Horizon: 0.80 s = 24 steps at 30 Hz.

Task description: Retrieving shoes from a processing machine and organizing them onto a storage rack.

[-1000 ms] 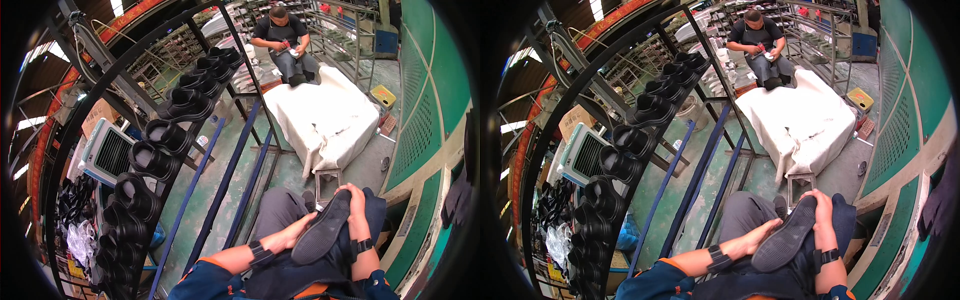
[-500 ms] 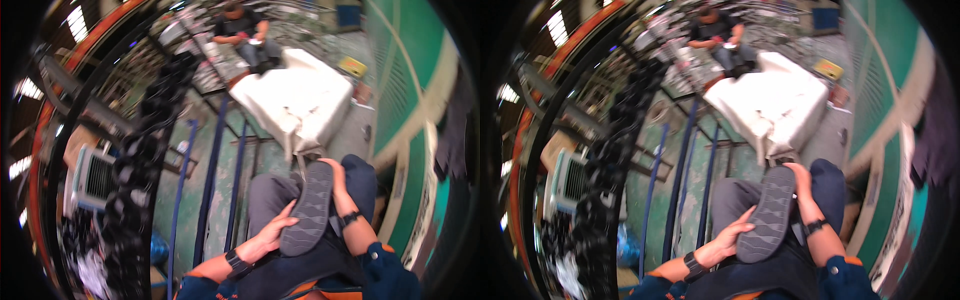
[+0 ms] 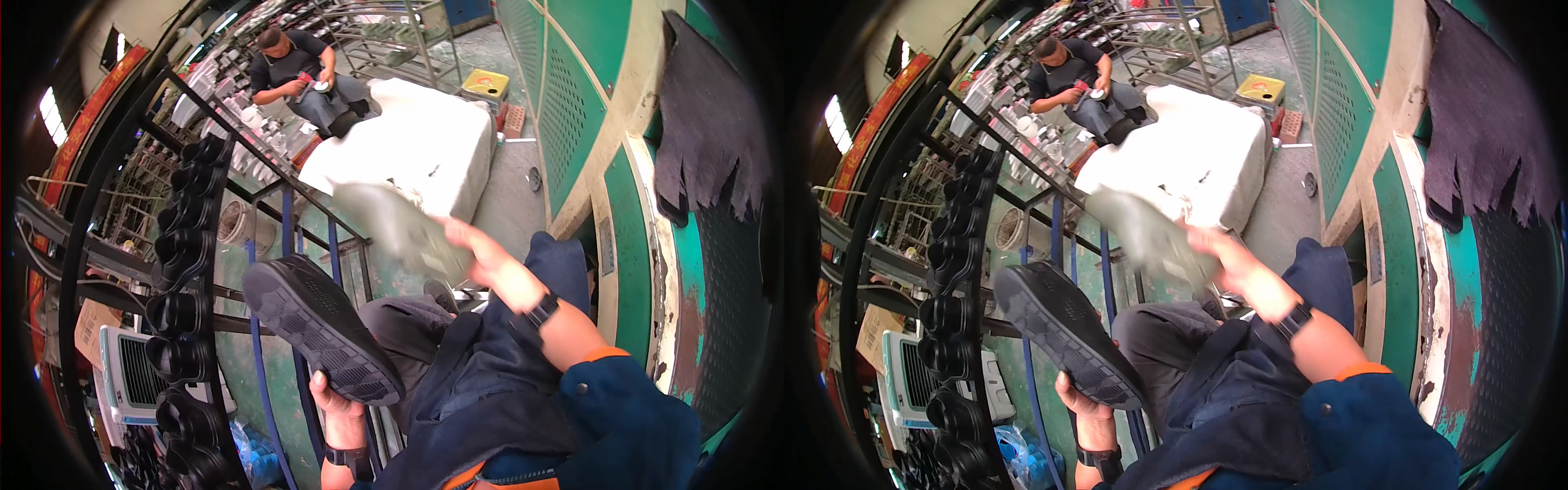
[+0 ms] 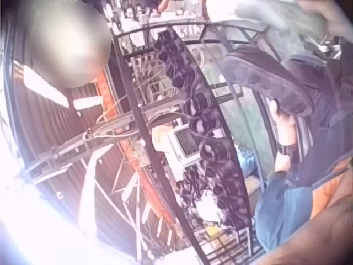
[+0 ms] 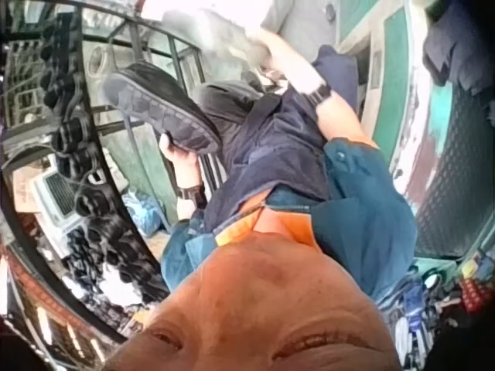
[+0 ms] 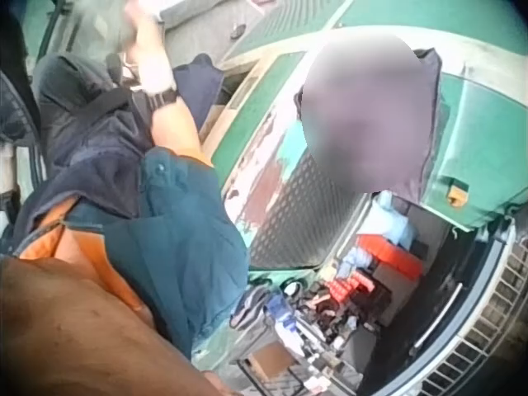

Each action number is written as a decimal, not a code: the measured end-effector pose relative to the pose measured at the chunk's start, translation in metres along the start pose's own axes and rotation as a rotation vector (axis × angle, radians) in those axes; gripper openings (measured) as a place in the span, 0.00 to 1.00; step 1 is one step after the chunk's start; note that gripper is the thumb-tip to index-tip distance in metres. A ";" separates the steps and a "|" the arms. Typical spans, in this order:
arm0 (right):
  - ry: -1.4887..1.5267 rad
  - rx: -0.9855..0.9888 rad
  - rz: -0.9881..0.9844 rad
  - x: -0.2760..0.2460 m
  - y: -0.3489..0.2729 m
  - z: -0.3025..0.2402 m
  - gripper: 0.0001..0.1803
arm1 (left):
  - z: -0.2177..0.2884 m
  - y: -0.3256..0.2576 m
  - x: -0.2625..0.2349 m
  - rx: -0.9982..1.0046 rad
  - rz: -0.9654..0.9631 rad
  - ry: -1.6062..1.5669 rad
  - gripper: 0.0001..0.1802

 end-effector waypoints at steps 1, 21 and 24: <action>0.159 -0.134 -0.032 0.007 0.021 -0.025 0.37 | 0.000 -0.004 -0.002 -0.005 0.011 0.003 0.47; -0.366 0.222 -0.266 0.171 -0.039 0.105 0.46 | 0.025 -0.044 0.093 0.284 -0.608 1.229 0.14; -0.357 0.257 -0.240 0.162 -0.050 0.111 0.45 | 0.053 -0.054 0.071 0.165 -0.408 0.789 0.14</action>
Point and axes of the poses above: each hand's wrist, its own y-axis towards the middle knuckle, its own x-axis out of the palm, z = x × y, the point moved 10 cm from there along y, towards the middle knuckle, and after that the axes turned 13 degrees about x, right-handed, at the moved point
